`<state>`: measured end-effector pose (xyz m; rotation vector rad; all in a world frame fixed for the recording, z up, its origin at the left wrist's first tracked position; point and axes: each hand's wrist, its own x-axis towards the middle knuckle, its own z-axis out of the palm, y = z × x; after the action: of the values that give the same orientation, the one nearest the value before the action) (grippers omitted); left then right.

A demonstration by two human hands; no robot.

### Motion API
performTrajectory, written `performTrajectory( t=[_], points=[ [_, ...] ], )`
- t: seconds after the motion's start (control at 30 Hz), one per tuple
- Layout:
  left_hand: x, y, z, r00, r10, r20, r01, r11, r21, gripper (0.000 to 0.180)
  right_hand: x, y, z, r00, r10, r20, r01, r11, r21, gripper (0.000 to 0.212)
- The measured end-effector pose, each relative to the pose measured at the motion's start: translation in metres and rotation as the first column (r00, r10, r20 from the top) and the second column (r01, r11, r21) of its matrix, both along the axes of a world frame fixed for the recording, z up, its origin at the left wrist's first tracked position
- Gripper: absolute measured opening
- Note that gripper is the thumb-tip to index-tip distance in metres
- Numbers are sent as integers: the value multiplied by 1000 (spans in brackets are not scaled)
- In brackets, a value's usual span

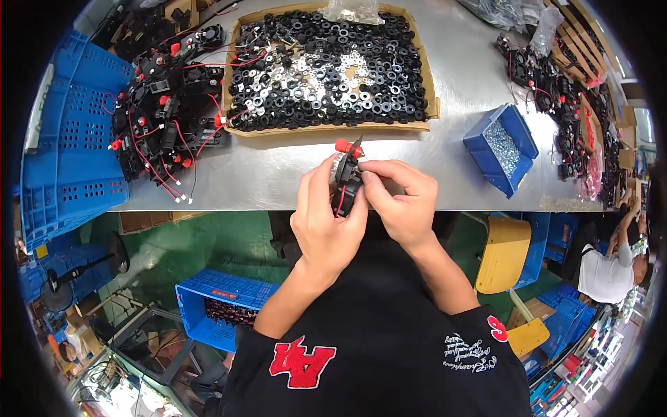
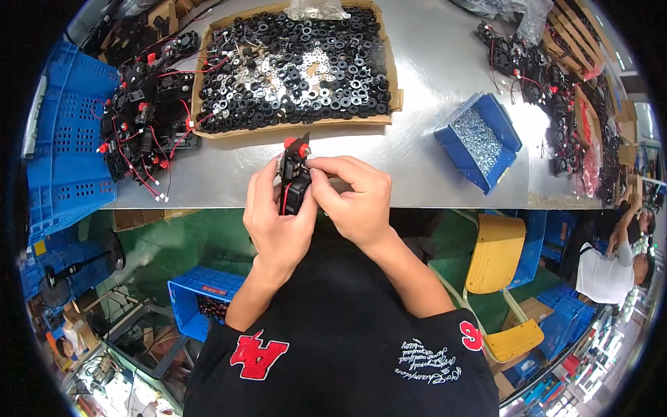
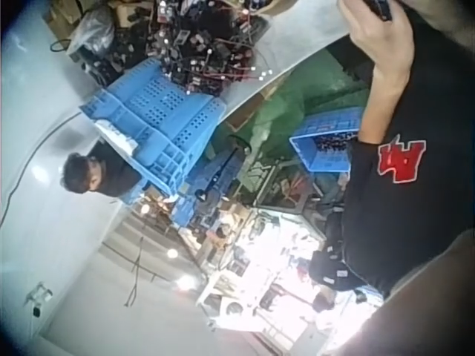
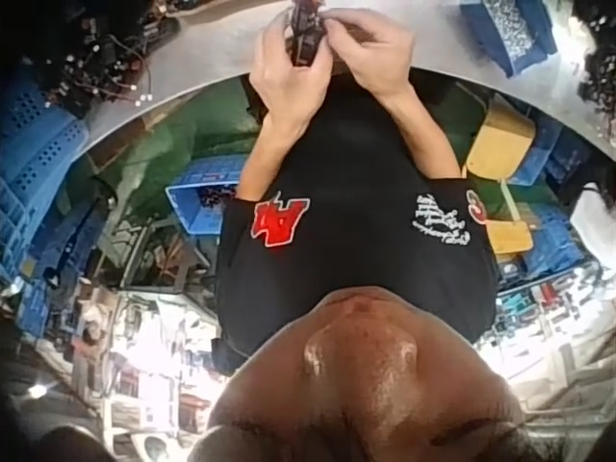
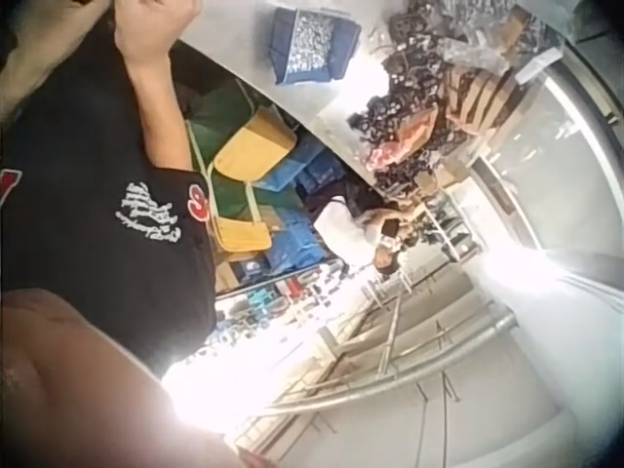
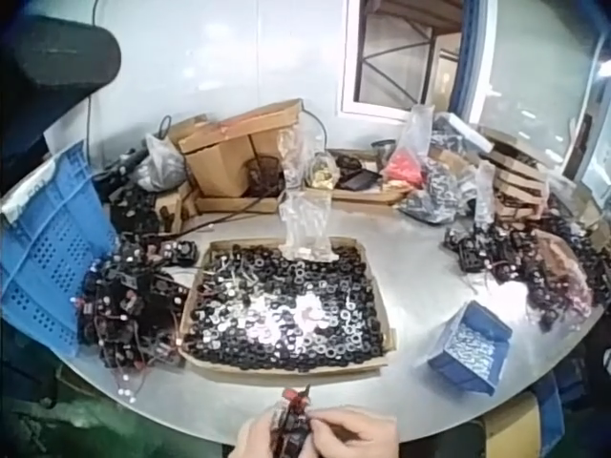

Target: Assembling small cooling fans by manually attaching components and small parts.

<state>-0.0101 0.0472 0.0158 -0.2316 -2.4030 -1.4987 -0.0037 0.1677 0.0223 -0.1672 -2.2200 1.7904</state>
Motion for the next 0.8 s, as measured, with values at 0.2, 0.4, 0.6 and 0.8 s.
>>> performTrajectory(
  t=[0.2,0.4,0.6,0.8],
  points=[
    [-1,2,-1,991,38,-129,-53,992,-112,48,7,-7,-14,996,-90,-27,89,996,-26,16],
    [-3,2,-4,984,33,-173,-70,975,-212,49,10,-6,-21,999,-38,-1,38,995,-96,17],
    [-6,1,-8,983,33,-183,-76,970,-230,50,3,-3,-14,991,52,126,12,888,-460,17],
    [-7,4,-8,982,30,-185,-63,983,-175,51,-1,0,-16,999,-19,49,22,997,-75,15]
  ],
)
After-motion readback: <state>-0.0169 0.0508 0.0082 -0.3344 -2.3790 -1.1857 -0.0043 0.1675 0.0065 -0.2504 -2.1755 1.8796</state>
